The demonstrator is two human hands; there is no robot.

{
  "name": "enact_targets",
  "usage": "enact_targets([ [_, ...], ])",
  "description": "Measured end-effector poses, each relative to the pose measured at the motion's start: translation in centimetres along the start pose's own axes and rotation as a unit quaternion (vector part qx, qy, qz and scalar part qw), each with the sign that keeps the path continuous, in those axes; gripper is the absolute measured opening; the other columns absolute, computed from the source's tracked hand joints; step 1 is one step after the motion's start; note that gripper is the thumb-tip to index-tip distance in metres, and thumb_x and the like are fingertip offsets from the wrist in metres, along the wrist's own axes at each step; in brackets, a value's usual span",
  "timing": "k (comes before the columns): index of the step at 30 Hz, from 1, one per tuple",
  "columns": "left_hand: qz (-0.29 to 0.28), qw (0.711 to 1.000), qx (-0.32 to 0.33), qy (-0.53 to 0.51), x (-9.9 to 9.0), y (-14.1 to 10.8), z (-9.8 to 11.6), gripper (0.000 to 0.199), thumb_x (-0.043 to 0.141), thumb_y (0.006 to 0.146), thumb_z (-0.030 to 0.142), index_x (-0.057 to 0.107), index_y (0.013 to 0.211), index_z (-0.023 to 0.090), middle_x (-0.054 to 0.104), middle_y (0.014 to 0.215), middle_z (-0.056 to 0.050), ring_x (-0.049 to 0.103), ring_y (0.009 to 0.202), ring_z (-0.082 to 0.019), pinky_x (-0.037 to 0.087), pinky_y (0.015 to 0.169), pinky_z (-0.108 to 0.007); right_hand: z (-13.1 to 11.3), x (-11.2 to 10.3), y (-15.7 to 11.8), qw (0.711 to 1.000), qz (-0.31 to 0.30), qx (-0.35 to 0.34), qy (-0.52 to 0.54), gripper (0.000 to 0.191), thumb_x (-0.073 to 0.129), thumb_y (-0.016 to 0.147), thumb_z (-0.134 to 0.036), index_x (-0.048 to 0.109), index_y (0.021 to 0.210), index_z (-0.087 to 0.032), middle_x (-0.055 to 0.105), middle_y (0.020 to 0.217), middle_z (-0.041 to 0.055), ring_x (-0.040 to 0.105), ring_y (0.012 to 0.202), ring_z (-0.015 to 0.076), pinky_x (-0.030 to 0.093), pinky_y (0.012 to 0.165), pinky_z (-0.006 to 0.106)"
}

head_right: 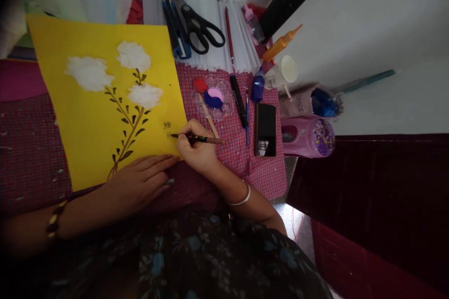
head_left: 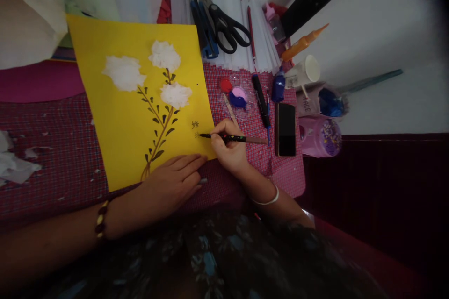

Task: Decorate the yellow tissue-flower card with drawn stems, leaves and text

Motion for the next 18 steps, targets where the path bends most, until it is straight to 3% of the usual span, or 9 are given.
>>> enact_targets([
  [4,-0.006,1.0,-0.001,0.004,0.0,0.1,-0.1,0.024,0.048,0.101,0.019,0.07,0.1,0.009,0.073,0.122,-0.017,0.07,0.111,-0.028,0.059,0.092,-0.043,0.0,-0.1,0.1,1.0,0.001,-0.004,0.004,0.012,0.053,0.078,-0.015,0.051,0.069,-0.023,0.051,0.062,-0.005,0.045,0.059,0.0105,0.037,0.055,0.027],
  [10,-0.01,1.0,-0.003,0.001,0.0,0.1,-0.1,0.025,0.048,0.101,0.021,0.07,0.1,0.011,0.073,0.124,-0.016,0.069,0.113,-0.027,0.058,0.094,-0.042,0.9,-0.1,0.0,0.999,0.001,0.054,0.008,0.01,0.052,0.078,-0.02,0.051,0.07,-0.023,0.051,0.061,-0.0045,0.045,0.059,0.0109,0.037,0.055,0.028],
  [18,-0.013,1.0,-0.005,-0.004,0.1,0.1,-0.1,0.027,0.046,0.102,0.02,0.071,0.098,0.011,0.073,0.123,-0.016,0.069,0.114,-0.026,0.057,0.096,-0.042,0.7,0.0,0.1,0.999,-0.006,0.03,0.012,0.01,0.054,0.082,-0.019,0.054,0.074,-0.023,0.054,0.067,-0.0044,0.048,0.062,0.0101,0.039,0.057,0.027],
])
Point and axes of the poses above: each hand's wrist, its own y-axis towards the middle knuckle, its own x-axis out of the palm, z = x × y, the point moved 9 cm from there along y, towards the middle knuckle
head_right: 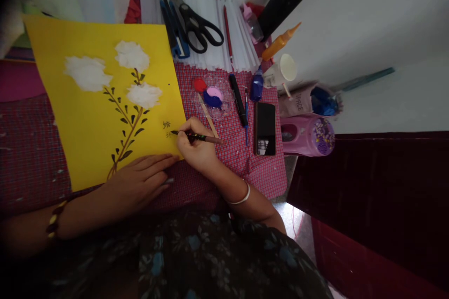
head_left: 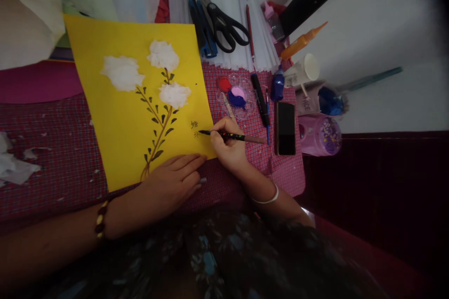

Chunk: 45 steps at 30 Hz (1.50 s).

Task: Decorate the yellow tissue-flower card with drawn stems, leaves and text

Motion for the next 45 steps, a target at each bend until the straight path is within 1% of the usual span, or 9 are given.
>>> enact_targets([
  [4,0.007,1.0,-0.002,-0.003,-0.1,0.0,-0.1,0.024,0.048,0.101,0.02,0.07,0.099,0.01,0.072,0.124,-0.017,0.069,0.113,-0.027,0.057,0.095,-0.042,-0.1,-1.2,-0.8,0.997,0.025,0.035,0.071,0.01,0.056,0.091,-0.029,0.057,0.083,-0.024,0.054,0.065,-0.0055,0.047,0.055,0.0091,0.039,0.053,0.026],
  [8,0.001,1.0,0.007,0.011,0.2,-0.4,0.3,0.021,0.049,0.1,0.02,0.069,0.097,0.011,0.071,0.125,-0.018,0.068,0.115,-0.026,0.055,0.098,-0.041,0.0,-1.8,-2.3,0.99,0.012,0.078,0.118,0.019,0.052,0.095,-0.042,0.054,0.089,-0.024,0.056,0.059,-0.0067,0.045,0.045,0.0082,0.035,0.043,0.024],
  [13,-0.028,0.999,0.024,0.025,0.6,-1.0,1.7,0.014,0.052,0.095,0.01,0.065,0.091,0.012,0.067,0.131,-0.021,0.063,0.125,-0.028,0.05,0.107,-0.041,0.5,-1.2,-3.3,0.996,-0.023,0.064,0.066,0.007,0.057,0.087,-0.03,0.055,0.086,-0.023,0.057,0.063,-0.0059,0.051,0.05,0.0091,0.041,0.048,0.023],
  [16,-0.035,0.998,0.03,0.031,0.6,-1.1,2.1,0.016,0.05,0.094,0.009,0.064,0.089,0.012,0.068,0.13,-0.023,0.062,0.126,-0.03,0.051,0.107,-0.043,0.1,-0.4,-3.1,0.999,-0.046,0.014,0.019,0.006,0.056,0.08,-0.021,0.058,0.086,-0.023,0.059,0.068,-0.0042,0.054,0.057,0.0105,0.043,0.054,0.025],
  [19,-0.031,0.998,0.034,0.03,0.6,-1.1,2.2,0.015,0.05,0.094,0.009,0.064,0.089,0.011,0.067,0.13,-0.024,0.061,0.127,-0.032,0.051,0.108,-0.046,-0.3,-0.4,-2.9,0.999,-0.032,-0.024,-0.004,0.005,0.056,0.078,-0.02,0.058,0.081,-0.023,0.06,0.07,-0.0031,0.053,0.06,0.0116,0.044,0.056,0.027],
  [26,-0.042,0.999,0.031,0.01,1.0,-1.2,2.0,0.015,0.051,0.093,0.007,0.065,0.092,0.01,0.066,0.132,-0.024,0.062,0.127,-0.034,0.054,0.106,-0.048,0.3,-0.2,-3.0,0.999,-0.033,-0.001,-0.019,0.003,0.057,0.077,-0.022,0.057,0.08,-0.024,0.058,0.068,-0.0034,0.053,0.062,0.0128,0.044,0.057,0.029],
  [32,-0.046,0.998,0.012,-0.032,1.2,-1.5,1.7,0.016,0.052,0.092,0.005,0.066,0.095,0.011,0.064,0.136,-0.022,0.052,0.139,-0.03,0.045,0.116,-0.048,0.1,0.1,-3.0,0.999,-0.04,0.003,-0.027,0.005,0.056,0.076,-0.02,0.056,0.079,-0.024,0.057,0.066,-0.0045,0.052,0.06,0.0121,0.043,0.056,0.028],
  [40,-0.046,0.998,0.025,0.027,0.9,-1.3,1.9,0.015,0.051,0.096,0.011,0.065,0.093,0.012,0.065,0.135,-0.02,0.059,0.131,-0.029,0.048,0.112,-0.044,-0.3,-0.7,-2.8,1.0,0.004,-0.018,-0.017,0.008,0.055,0.078,-0.016,0.056,0.079,-0.024,0.056,0.066,-0.0046,0.05,0.058,0.0112,0.041,0.055,0.027],
  [45,-0.047,0.998,0.028,0.016,0.8,-1.2,1.9,0.016,0.049,0.095,0.01,0.065,0.093,0.012,0.066,0.134,-0.021,0.059,0.131,-0.028,0.048,0.111,-0.043,0.1,-0.3,-2.8,1.0,-0.018,0.005,-0.025,0.005,0.055,0.078,-0.02,0.057,0.08,-0.024,0.058,0.068,-0.0043,0.051,0.059,0.011,0.041,0.056,0.027],
])
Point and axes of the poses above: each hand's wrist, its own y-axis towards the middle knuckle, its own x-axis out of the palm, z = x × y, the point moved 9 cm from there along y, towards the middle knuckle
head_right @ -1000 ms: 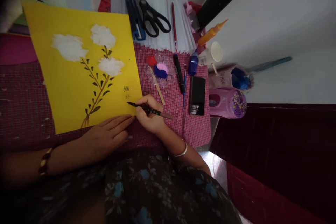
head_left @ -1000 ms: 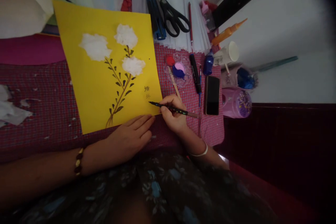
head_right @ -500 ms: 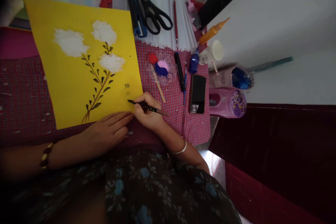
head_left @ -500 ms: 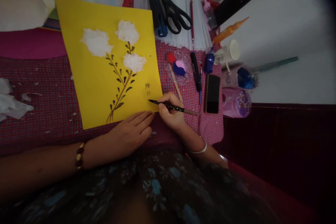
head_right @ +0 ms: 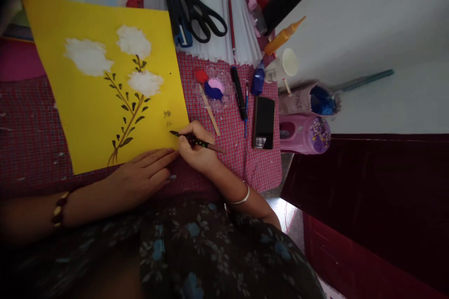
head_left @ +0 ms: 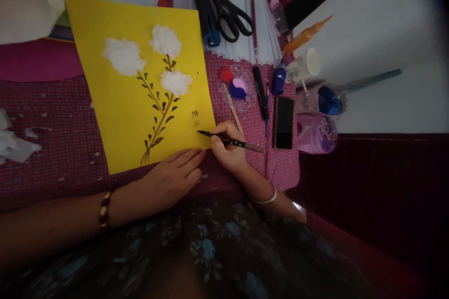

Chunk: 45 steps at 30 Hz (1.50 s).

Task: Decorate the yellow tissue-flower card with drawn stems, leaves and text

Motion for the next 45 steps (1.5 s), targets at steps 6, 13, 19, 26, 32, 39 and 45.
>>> enact_targets([
  [6,0.009,1.0,-0.001,-0.004,-0.1,0.0,-0.1,0.019,0.047,0.096,0.01,0.066,0.092,0.012,0.066,0.134,-0.021,0.06,0.13,-0.028,0.049,0.111,-0.043,0.6,0.5,0.0,0.999,-0.024,0.02,0.015,0.004,0.055,0.078,-0.02,0.055,0.079,-0.024,0.058,0.069,-0.0048,0.049,0.058,0.0105,0.041,0.055,0.027],
  [13,0.025,1.0,0.002,0.011,-0.3,0.1,0.0,0.016,0.052,0.096,0.012,0.066,0.09,0.011,0.067,0.131,-0.021,0.063,0.124,-0.03,0.051,0.108,-0.043,0.6,0.1,0.1,1.0,-0.005,0.017,0.02,0.005,0.056,0.078,-0.019,0.057,0.081,-0.024,0.056,0.067,-0.0052,0.048,0.058,0.0102,0.039,0.055,0.027],
  [19,0.01,1.0,0.001,0.002,-0.3,0.2,0.0,0.015,0.052,0.095,0.01,0.067,0.091,0.01,0.066,0.132,-0.023,0.063,0.125,-0.03,0.051,0.107,-0.044,0.1,-0.2,0.1,0.999,0.005,-0.006,0.042,0.007,0.056,0.077,-0.016,0.057,0.078,-0.023,0.055,0.064,-0.0063,0.047,0.055,0.0091,0.037,0.052,0.025],
  [26,0.014,1.0,0.003,0.0,-0.1,0.0,0.0,0.015,0.051,0.095,0.011,0.066,0.092,0.011,0.066,0.132,-0.022,0.06,0.128,-0.03,0.049,0.11,-0.044,0.2,0.6,0.1,0.998,-0.034,0.013,0.041,0.004,0.055,0.077,-0.02,0.054,0.075,-0.023,0.053,0.063,-0.0067,0.045,0.053,0.0086,0.038,0.052,0.024],
  [32,0.011,1.0,0.009,0.01,0.0,0.0,0.0,0.015,0.051,0.096,0.013,0.065,0.091,0.011,0.065,0.133,-0.022,0.061,0.126,-0.03,0.05,0.108,-0.044,0.2,0.2,0.2,0.998,-0.016,0.011,0.056,0.003,0.055,0.076,-0.02,0.056,0.075,-0.022,0.053,0.063,-0.0066,0.045,0.053,0.0083,0.037,0.052,0.024],
  [39,0.017,1.0,0.0,0.008,0.0,-0.1,-0.1,0.013,0.054,0.095,0.012,0.066,0.091,0.011,0.066,0.133,-0.021,0.062,0.125,-0.029,0.049,0.109,-0.043,0.3,-0.1,0.3,0.999,-0.004,0.028,0.042,0.004,0.053,0.074,-0.021,0.054,0.071,-0.023,0.053,0.061,-0.0056,0.045,0.055,0.0096,0.036,0.053,0.025],
  [45,0.016,1.0,0.009,0.007,0.1,0.0,0.0,0.014,0.053,0.094,0.01,0.065,0.088,0.01,0.065,0.132,-0.024,0.063,0.123,-0.032,0.052,0.106,-0.045,0.5,0.0,0.0,0.999,-0.007,0.027,0.04,0.003,0.054,0.076,-0.02,0.055,0.075,-0.023,0.054,0.064,-0.0059,0.046,0.056,0.0092,0.037,0.054,0.026],
])
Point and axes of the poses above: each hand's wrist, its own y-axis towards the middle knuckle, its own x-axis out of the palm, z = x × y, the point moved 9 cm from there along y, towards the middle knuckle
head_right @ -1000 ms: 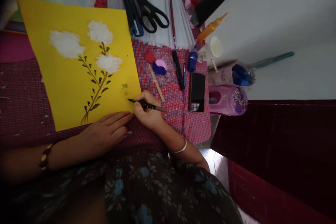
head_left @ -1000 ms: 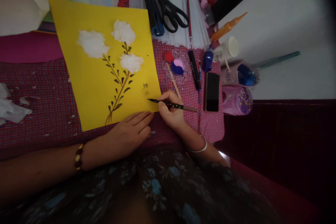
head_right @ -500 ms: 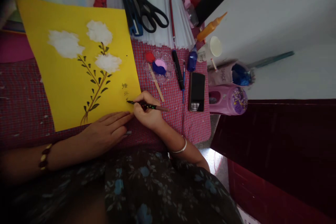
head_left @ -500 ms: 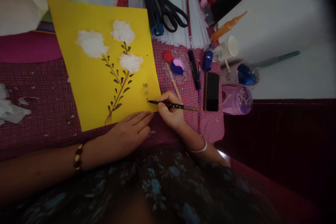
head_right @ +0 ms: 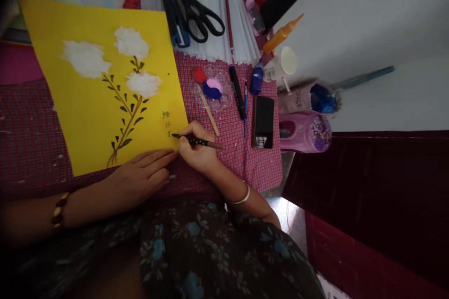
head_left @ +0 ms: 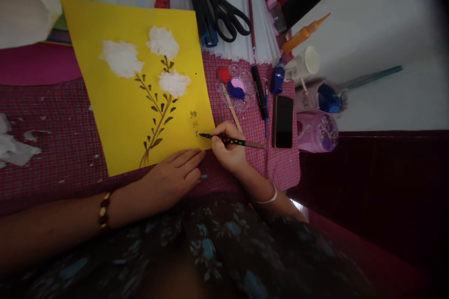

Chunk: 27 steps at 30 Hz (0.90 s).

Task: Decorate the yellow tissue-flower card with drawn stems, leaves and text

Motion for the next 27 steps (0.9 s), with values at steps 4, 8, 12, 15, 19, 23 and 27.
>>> enact_targets([
  [4,-0.001,1.0,-0.004,0.002,0.06,0.0,-0.07,0.014,0.052,0.095,0.012,0.065,0.09,0.011,0.065,0.133,-0.022,0.062,0.125,-0.031,0.05,0.108,-0.044,0.1,0.27,-0.02,1.0,-0.012,0.007,0.019,0.003,0.054,0.076,-0.021,0.055,0.075,-0.023,0.054,0.064,-0.006,0.046,0.055,0.0091,0.036,0.053,0.026],
  [8,0.001,1.0,-0.01,-0.006,0.09,-0.06,-0.16,0.015,0.051,0.096,0.012,0.065,0.091,0.012,0.066,0.134,-0.021,0.061,0.127,-0.029,0.047,0.11,-0.042,0.33,0.03,0.01,1.0,0.007,0.016,0.013,0.002,0.055,0.076,-0.021,0.056,0.077,-0.023,0.054,0.064,-0.0057,0.045,0.056,0.0095,0.036,0.054,0.026],
  [12,0.003,1.0,-0.018,-0.023,-0.13,-0.03,-0.31,0.017,0.05,0.096,0.011,0.066,0.091,0.012,0.066,0.133,-0.021,0.06,0.129,-0.027,0.044,0.112,-0.041,0.13,0.32,0.06,1.0,-0.006,0.004,0.013,0.003,0.054,0.078,-0.02,0.054,0.076,-0.023,0.051,0.063,-0.0067,0.042,0.054,0.0086,0.037,0.055,0.026],
  [15,-0.001,1.0,-0.013,-0.016,-0.32,0.1,-0.23,0.018,0.049,0.097,0.012,0.065,0.09,0.012,0.067,0.132,-0.021,0.061,0.127,-0.027,0.045,0.112,-0.041,-0.3,0.32,0.15,1.0,-0.011,-0.01,0.015,0.004,0.054,0.077,-0.019,0.053,0.074,-0.022,0.049,0.062,-0.007,0.041,0.053,0.0083,0.036,0.053,0.025],
  [19,-0.006,1.0,-0.01,0.007,-0.48,0.34,-0.18,0.017,0.049,0.097,0.012,0.065,0.09,0.013,0.067,0.131,-0.02,0.063,0.123,-0.028,0.048,0.109,-0.041,-0.48,0.1,0.3,1.0,-0.015,-0.004,0.003,0.004,0.053,0.076,-0.02,0.052,0.072,-0.022,0.05,0.062,-0.0062,0.042,0.054,0.0087,0.034,0.052,0.025],
  [23,-0.013,1.0,-0.01,0.009,-0.39,0.41,-0.14,0.016,0.051,0.097,0.013,0.065,0.089,0.012,0.067,0.132,-0.02,0.064,0.121,-0.029,0.051,0.105,-0.042,-0.38,-0.12,0.36,1.0,-0.014,0.01,-0.008,0.006,0.052,0.076,-0.02,0.051,0.071,-0.023,0.05,0.062,-0.0062,0.042,0.055,0.0087,0.035,0.053,0.026],
  [27,-0.02,1.0,-0.01,0.002,0.02,0.15,-0.17,0.016,0.051,0.097,0.013,0.066,0.091,0.011,0.065,0.134,-0.022,0.064,0.123,-0.031,0.051,0.105,-0.044,-0.16,-0.32,0.18,1.0,-0.01,0.011,-0.004,0.005,0.054,0.079,-0.02,0.052,0.074,-0.023,0.051,0.064,-0.0057,0.045,0.057,0.0092,0.038,0.055,0.026],
])
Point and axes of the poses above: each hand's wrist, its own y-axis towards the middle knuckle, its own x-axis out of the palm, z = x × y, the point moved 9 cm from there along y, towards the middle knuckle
